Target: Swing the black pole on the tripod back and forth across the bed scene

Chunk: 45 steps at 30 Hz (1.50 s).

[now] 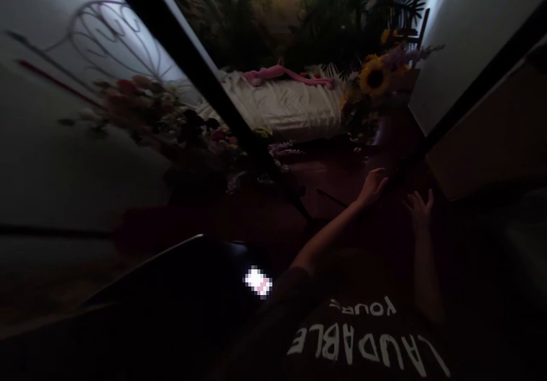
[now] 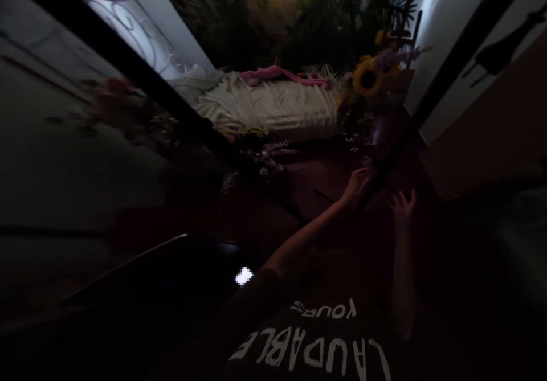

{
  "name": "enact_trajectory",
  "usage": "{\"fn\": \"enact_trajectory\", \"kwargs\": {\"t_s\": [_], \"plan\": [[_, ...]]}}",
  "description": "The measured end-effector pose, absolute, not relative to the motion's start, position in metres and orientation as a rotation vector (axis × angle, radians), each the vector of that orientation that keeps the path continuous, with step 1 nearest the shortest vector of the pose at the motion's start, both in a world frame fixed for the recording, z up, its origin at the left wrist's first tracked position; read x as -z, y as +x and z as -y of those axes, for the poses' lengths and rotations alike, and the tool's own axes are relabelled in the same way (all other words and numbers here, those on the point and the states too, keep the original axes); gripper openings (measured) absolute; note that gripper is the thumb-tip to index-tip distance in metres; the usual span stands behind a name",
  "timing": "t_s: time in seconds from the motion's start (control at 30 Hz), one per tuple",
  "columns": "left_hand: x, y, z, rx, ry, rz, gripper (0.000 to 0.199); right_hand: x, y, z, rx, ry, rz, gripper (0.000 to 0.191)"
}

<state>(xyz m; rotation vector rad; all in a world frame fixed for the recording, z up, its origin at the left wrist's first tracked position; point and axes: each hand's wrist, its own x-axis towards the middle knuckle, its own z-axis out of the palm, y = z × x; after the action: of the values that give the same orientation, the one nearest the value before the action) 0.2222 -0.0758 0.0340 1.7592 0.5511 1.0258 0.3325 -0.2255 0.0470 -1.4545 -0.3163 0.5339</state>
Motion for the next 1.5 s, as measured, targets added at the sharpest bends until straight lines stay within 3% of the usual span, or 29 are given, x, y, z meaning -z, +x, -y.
{"fn": "enact_trajectory", "kwargs": {"t_s": [0.13,0.37,0.93,1.4,1.5], "plan": [[-0.046,0.255,0.088,-0.917,1.747,-0.505,0.048,-0.056,0.323,0.235,-0.524,-1.454,0.302,0.089],[-0.045,0.252,0.087,-0.836,1.736,-0.555,0.046,-0.044,0.319,0.236,-0.671,-1.473,0.216,0.055],[-0.043,0.249,0.085,-0.806,1.766,-0.523,0.047,-0.071,0.307,0.183,-0.543,-1.63,0.337,0.061],[-0.043,0.25,0.086,-0.823,1.766,-0.548,0.044,-0.071,0.324,0.193,-0.489,-1.529,0.425,0.045],[-0.044,0.25,0.087,-0.831,1.757,-0.549,0.043,-0.068,0.33,0.193,-0.416,-1.492,0.546,0.032]]}}
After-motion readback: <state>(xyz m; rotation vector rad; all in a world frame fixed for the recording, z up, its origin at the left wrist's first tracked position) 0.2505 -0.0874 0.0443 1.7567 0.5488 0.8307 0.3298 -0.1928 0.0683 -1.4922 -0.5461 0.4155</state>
